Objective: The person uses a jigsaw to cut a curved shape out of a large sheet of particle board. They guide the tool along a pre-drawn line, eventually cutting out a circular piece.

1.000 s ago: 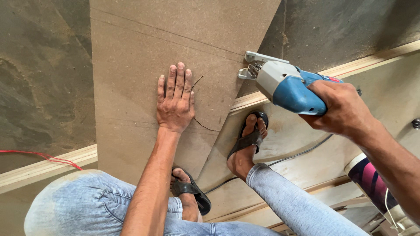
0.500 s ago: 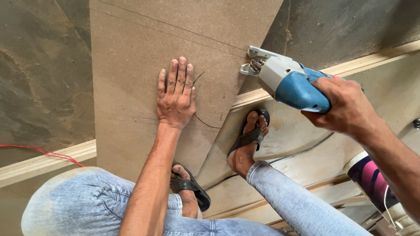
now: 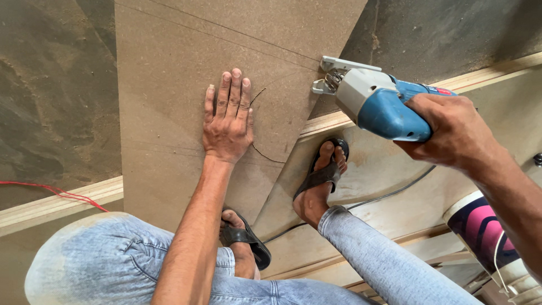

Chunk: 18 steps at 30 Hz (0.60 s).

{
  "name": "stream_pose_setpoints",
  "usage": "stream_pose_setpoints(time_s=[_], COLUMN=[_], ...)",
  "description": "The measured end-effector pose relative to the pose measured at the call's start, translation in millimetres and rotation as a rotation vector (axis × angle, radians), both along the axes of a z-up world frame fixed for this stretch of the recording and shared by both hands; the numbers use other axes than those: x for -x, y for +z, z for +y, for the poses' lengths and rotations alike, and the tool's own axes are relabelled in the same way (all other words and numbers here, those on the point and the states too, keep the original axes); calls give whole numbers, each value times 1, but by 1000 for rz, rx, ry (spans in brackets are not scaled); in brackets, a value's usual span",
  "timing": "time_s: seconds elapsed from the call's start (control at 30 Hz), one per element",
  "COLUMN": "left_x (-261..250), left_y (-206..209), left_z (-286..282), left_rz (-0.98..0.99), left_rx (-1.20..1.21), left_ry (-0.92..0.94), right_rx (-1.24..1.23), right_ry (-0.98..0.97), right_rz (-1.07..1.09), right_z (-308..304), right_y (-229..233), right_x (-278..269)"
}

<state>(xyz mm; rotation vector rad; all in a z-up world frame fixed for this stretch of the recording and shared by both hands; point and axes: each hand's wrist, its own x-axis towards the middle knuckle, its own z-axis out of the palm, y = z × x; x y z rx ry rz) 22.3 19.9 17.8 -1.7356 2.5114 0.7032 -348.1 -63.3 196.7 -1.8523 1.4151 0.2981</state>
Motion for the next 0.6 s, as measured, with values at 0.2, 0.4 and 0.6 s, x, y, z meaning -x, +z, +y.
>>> stream_pose_setpoints(time_s=[0.2, 0.4, 0.6], left_x=[0, 0, -1], left_y=[1, 5, 5], left_z=[0, -4, -4], left_rz=[10, 30, 56], left_rx=[-22, -4, -23], left_ry=[5, 11, 10], right_rx=[-4, 0, -37], right_ry=[24, 7, -15], right_rz=[9, -14, -15], right_z=[-1, -5, -7], right_y=[-1, 1, 6], right_x=[-1, -4, -5])
